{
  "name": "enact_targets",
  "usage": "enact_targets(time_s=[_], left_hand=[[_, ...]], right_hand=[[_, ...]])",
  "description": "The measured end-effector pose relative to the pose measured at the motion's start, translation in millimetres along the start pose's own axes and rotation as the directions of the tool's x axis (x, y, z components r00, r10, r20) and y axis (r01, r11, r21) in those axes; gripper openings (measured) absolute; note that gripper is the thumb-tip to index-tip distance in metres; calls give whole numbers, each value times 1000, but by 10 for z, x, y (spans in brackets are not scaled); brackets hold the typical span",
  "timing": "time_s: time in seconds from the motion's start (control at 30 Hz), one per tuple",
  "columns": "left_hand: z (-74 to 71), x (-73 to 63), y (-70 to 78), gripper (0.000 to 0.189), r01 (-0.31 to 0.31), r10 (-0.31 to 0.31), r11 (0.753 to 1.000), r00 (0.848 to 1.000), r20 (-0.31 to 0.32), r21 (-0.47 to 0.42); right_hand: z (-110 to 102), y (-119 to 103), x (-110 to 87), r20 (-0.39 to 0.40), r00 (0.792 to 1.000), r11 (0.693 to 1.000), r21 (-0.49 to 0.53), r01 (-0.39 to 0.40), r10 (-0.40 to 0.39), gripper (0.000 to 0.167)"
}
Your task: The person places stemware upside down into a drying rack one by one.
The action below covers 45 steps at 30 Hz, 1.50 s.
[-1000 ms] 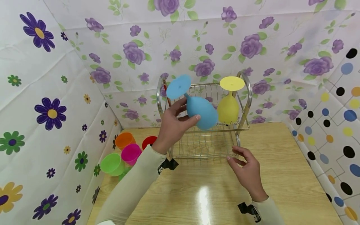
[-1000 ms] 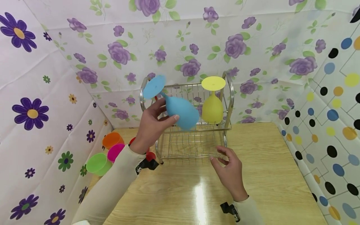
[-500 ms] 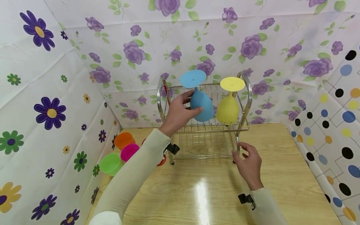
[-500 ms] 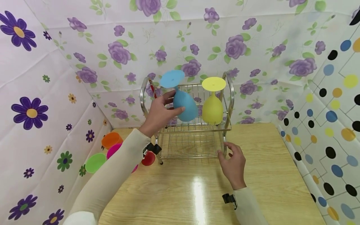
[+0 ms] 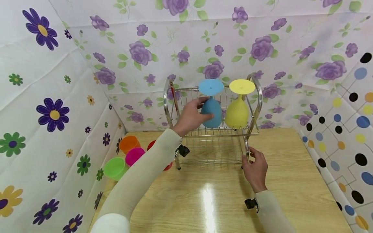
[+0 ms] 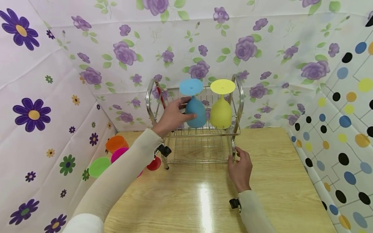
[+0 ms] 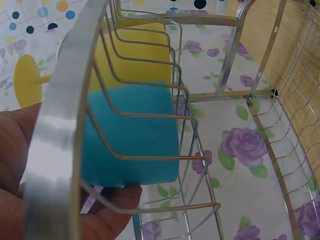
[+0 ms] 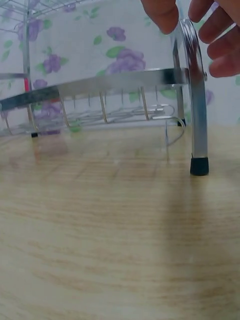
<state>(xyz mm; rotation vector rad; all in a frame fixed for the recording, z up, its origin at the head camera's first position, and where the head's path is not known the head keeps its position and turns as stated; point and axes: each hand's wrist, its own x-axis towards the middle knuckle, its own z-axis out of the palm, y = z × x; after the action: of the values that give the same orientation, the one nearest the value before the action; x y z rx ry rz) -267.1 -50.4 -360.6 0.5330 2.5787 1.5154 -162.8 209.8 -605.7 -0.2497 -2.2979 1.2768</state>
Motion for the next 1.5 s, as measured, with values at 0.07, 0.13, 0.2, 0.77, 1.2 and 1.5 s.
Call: enact_targets(time_s=[0.07,0.13,0.2,0.77,1.2,1.5], left_hand=[[29,10,-8,71,6,-5,1000,1000,7,-7],[52,19,-15,71,13,-12,1000,1000,14,-10],[66,27,-24,71,20,-20,1000,1000,19,-14],[51,9,-60,76,44,-43,999,998,45,-22],[-152,-205,-17,65,-20,14,995,998,-65,-93],[-331,-638,38,53,-130,106,985,975,-195,-115]], right_hand=[[7,22,-4,-10,1000,1000,1,18,-18,42],[11,45,-5,-15,999,999,0,36,-36,42],[15,63,-5,-20,998,999,-6,52,-52,43],[-20,66,18,-15,999,999,-19,47,-47,41],[-40,98,37,-5,1000,1000,-18,13,-13,41],[-29,114,36,-8,1000,1000,-13,21,-21,41]])
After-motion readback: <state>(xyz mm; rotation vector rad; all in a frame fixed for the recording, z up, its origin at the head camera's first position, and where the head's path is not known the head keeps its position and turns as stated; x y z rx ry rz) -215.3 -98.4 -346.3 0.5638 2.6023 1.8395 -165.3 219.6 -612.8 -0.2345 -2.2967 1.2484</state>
